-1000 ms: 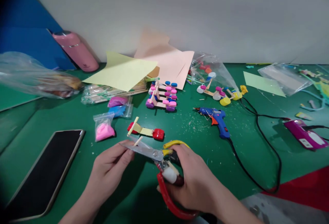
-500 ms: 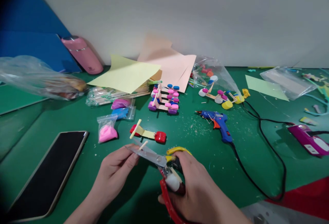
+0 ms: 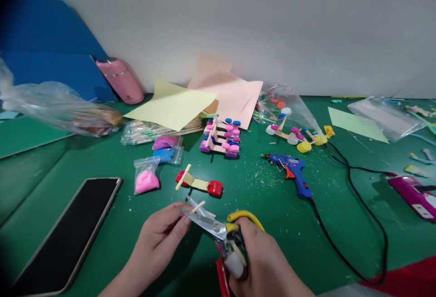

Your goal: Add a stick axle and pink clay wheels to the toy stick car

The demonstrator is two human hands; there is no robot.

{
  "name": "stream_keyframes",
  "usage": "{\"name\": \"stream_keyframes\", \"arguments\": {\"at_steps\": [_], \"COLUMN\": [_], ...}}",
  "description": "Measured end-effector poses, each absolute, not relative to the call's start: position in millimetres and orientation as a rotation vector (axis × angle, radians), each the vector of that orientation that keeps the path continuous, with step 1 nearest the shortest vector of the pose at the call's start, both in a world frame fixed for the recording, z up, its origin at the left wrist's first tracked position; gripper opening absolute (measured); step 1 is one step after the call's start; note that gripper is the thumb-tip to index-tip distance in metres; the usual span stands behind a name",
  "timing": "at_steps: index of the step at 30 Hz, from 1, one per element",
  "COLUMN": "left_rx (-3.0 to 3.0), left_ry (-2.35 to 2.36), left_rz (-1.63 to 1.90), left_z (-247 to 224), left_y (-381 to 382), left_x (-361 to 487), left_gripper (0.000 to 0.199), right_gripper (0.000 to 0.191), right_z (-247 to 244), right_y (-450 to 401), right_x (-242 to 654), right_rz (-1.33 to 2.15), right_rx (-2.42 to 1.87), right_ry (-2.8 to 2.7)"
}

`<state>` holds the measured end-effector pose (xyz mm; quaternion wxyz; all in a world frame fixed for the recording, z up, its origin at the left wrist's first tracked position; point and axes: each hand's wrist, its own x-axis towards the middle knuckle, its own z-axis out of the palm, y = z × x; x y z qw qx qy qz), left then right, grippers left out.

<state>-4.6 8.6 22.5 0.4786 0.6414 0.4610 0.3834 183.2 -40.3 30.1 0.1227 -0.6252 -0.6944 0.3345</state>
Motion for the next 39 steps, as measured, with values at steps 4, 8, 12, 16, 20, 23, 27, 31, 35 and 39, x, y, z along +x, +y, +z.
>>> {"name": "stream_keyframes", "arguments": {"at_steps": [4, 8, 12, 16, 20, 23, 27, 31, 35, 39], "left_rx": [1.58, 1.538, 1.319, 0.948, 0.742, 0.701, 0.677, 0.675, 0.695, 0.767], "left_ry": [1.123, 1.111, 1.042, 0.872, 0.858, 0.896, 0.915, 0.923, 0.924, 0.995], "left_rz": [0.91, 0.865, 0.83, 0.776, 0.786, 0.796, 0.783, 0.767, 0.752, 0.809], "left_z": [20.5, 20.0, 17.4, 10.5, 6.7, 5.8, 5.5, 6.6, 5.8, 0.9], "left_y": [8.5, 9.7, 10.7, 10.9, 13.2, 16.0, 19.9, 21.9, 20.3, 16.8], "left_x": [-3.9, -5.8, -10.1, -10.1, -5.0, -2.5, -4.4, -7.1, -5.6, -2.7], "left_gripper": [0.023, 0.024, 0.024, 0.023, 0.023, 0.027, 0.027, 0.024, 0.024, 0.023], "right_gripper": [0.025, 0.022, 0.021, 0.021, 0.015, 0.015, 0.012, 0.02, 0.021, 0.014], "right_z": [28.2, 27.0, 28.1, 31.3, 31.7, 33.3, 41.7, 47.8, 46.5, 43.0], "right_y": [-38.3, -38.0, -39.0, -39.1, -36.6, -29.1, -12.6, -2.4, -3.1, -6.0], "right_x": [183.7, 182.7, 184.0, 187.5, 191.9, 195.8, 199.3, 202.6, 203.8, 199.8], "right_rz": [1.0, 1.008, 1.007, 1.044, 1.163, 1.189, 1.341, 1.51, 1.539, 1.423], "right_rx": [-1.826, -1.823, -1.759, -1.726, -1.781, -1.817, -1.876, -1.895, -1.889, -1.905], "right_ry": [-2.03, -2.026, -2.041, -2.083, -2.088, -2.097, -2.084, -2.019, -1.997, -2.034]}}
